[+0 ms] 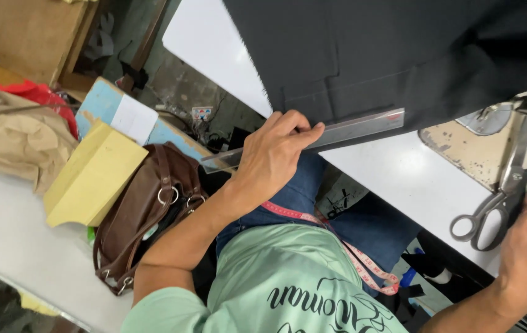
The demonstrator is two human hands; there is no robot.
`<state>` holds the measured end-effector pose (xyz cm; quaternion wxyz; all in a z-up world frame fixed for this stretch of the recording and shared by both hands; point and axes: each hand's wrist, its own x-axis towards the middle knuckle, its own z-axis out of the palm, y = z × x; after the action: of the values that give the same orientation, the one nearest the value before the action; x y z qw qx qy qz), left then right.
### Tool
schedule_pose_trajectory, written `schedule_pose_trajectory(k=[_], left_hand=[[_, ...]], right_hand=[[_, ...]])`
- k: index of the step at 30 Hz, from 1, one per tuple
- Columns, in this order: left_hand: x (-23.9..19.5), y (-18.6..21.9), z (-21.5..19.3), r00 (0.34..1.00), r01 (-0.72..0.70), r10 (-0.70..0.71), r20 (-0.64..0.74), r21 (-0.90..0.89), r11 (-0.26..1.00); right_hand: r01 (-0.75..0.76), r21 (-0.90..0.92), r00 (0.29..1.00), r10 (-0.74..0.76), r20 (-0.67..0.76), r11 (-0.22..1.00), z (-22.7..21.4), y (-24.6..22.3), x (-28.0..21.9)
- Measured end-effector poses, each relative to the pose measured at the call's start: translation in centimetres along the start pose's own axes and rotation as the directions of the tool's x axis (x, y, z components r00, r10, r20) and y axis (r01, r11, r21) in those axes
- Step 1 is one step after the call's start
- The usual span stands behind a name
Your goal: Measuring and marking fabric with a ruler and chalk, then cutting it with scissors on a workbench.
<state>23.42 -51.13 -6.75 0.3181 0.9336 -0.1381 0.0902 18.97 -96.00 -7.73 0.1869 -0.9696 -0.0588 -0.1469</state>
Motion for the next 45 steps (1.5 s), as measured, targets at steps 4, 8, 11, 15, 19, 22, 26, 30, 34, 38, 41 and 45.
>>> schedule_pose_trajectory(k=[4, 8, 11, 15, 19, 22, 26, 30, 34, 38, 41, 45], left_hand=[[0.0, -0.3, 0.2, 1.000, -0.015, 0.015, -0.004, -0.009, 1.000], [-0.1, -0.3, 0.4, 1.000, -0.006, 0.006, -0.004, -0.011, 1.000], [-0.1, -0.3, 0.4, 1.000, -0.009, 0.009, 0.000, 0.009, 1.000], [0.0, -0.2, 0.2, 1.000, -0.001, 0.001, 0.011, 0.015, 1.000], [0.0, -0.2, 0.1, 1.000, -0.011, 0.011, -0.004, 0.008, 1.000], [0.2, 0.0, -0.3, 0.999, -0.033, 0.034, -0.016, 0.029, 0.999], [0.4, 0.4, -0.8, 0.998, -0.060, 0.061, -0.015, 0.011, 0.998], [0.6, 0.6, -1.0, 0.997, -0.076, 0.076, -0.007, 0.029, 0.997], [0.6, 0.7, -0.8, 0.997, -0.079, 0.080, -0.018, 0.077, 0.994], [0.4, 0.7, -0.8, 0.997, -0.081, 0.082, -0.003, 0.094, 0.992], [0.4, 0.7, -0.8, 0.996, -0.085, 0.087, -0.017, 0.101, 0.991], [0.3, 0.7, -0.8, 0.997, -0.080, 0.080, -0.001, 0.101, 0.992]], right_hand=[[-0.316, 0.133, 0.948, 0.317, 0.009, 0.940, 0.2, -0.2, 0.7], [-0.529, 0.046, 0.848, 0.525, 0.073, 0.848, -0.3, -0.9, 1.7], [-0.817, -0.207, 0.549, 0.836, 0.004, 0.538, 0.5, 1.4, 0.2], [-0.536, -0.060, 0.843, 0.529, -0.099, 0.842, 0.7, 0.3, -0.3], [0.019, 0.313, 0.980, 0.045, -0.196, 0.950, 1.2, -2.1, -0.1], [-0.096, 0.620, 0.979, 0.186, -0.082, 0.779, 2.4, -4.7, 1.3], [-0.041, 0.556, 0.980, 0.141, -0.138, 0.830, 3.4, -10.6, 4.8], [-0.035, 0.523, 0.993, 0.090, -0.080, 0.852, 4.2, -14.2, 8.2], [0.067, 0.400, 0.998, -0.054, -0.044, 0.914, 5.0, -15.1, 9.9], [0.100, 0.366, 0.995, -0.093, -0.036, 0.925, 5.8, -14.7, 10.0], [0.085, 0.348, 0.996, -0.088, -0.008, 0.934, 5.9, -14.9, 10.3], [0.130, 0.321, 0.990, -0.140, 0.007, 0.938, 6.0, -15.1, 10.6]])
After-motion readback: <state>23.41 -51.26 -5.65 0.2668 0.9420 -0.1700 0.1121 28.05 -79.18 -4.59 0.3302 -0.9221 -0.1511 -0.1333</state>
